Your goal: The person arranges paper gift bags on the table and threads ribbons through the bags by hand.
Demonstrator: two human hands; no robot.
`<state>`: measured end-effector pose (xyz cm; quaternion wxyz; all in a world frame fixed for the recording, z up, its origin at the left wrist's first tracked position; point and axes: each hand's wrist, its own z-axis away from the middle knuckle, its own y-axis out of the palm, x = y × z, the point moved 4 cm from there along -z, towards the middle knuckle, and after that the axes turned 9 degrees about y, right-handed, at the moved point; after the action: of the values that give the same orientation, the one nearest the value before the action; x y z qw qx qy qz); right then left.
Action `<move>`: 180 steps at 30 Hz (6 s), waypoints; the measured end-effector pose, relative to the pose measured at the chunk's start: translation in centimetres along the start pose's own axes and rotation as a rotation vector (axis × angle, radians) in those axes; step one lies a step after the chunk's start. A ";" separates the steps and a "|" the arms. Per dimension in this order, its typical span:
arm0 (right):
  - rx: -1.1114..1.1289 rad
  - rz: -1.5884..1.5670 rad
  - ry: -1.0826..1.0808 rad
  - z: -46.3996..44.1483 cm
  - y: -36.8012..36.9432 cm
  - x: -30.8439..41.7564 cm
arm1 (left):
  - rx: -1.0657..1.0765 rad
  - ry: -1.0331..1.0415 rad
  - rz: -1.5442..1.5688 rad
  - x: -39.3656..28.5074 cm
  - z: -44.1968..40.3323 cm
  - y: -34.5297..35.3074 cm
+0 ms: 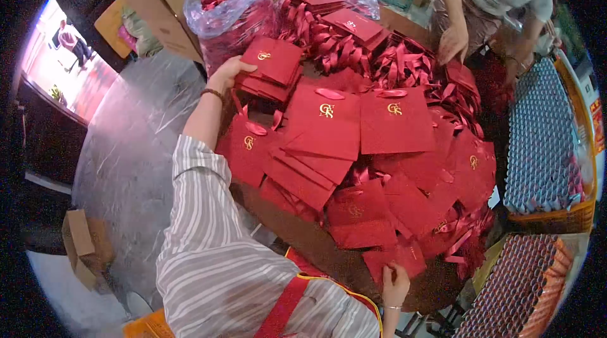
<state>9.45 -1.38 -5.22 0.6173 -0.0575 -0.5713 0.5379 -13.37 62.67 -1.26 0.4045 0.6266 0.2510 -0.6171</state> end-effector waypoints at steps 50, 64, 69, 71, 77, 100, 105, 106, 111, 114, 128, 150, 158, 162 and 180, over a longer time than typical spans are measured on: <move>0.077 -1.393 -0.078 0.1 -3.2 7.1 | 0.781 0.243 -0.231 3.5 26.6 34.0; 0.250 -1.660 -0.033 -1.3 -1.1 -1.3 | 0.224 0.356 -0.394 -0.5 8.9 19.6; 0.259 -1.670 -0.043 -2.8 0.2 -0.4 | 0.154 0.948 -1.037 0.2 13.5 25.1; 0.262 -1.687 -0.056 -3.8 0.8 -1.0 | 0.137 1.017 -1.088 0.4 14.3 26.3; 0.416 -1.570 -0.165 -3.2 0.8 5.6 | 0.248 1.236 -1.072 1.5 15.0 28.8; 0.244 -1.659 -0.150 -0.7 -1.0 6.8 | -0.191 0.334 -1.591 4.0 23.4 5.5; 0.289 -1.646 -0.176 0.5 0.1 8.2 | -0.137 0.410 -1.689 5.8 20.2 0.4; 0.288 -1.649 -0.179 0.7 0.1 7.7 | -0.198 0.362 -1.696 6.0 18.2 -2.0; 0.305 -1.708 -0.203 1.6 -0.1 7.4 | -0.250 0.184 -1.672 5.3 16.0 -3.0; 0.312 -1.725 -0.239 1.6 -0.1 6.7 | -0.084 0.307 -1.741 7.0 18.1 1.0; 0.221 -1.718 -0.187 1.9 -0.5 6.2 | 0.075 0.381 -1.175 4.3 1.8 11.7; 0.060 -1.784 -0.187 2.2 -3.0 -0.1 | -0.170 0.677 -0.765 3.8 24.8 12.5; 0.132 -1.764 -0.178 3.1 -1.7 3.2 | 0.028 0.599 -1.202 -1.6 21.6 23.1; 0.147 -1.757 -0.190 3.8 -1.5 3.1 | -0.061 0.733 -1.133 -0.1 19.7 26.8; 0.195 -1.704 -0.063 -4.4 1.6 15.2 | 0.124 0.316 -0.812 1.7 11.8 18.2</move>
<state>8.31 12.78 1.94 0.7968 0.4597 -0.3874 -0.0614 -5.12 42.80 1.74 0.0475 0.5868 0.4984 -0.6365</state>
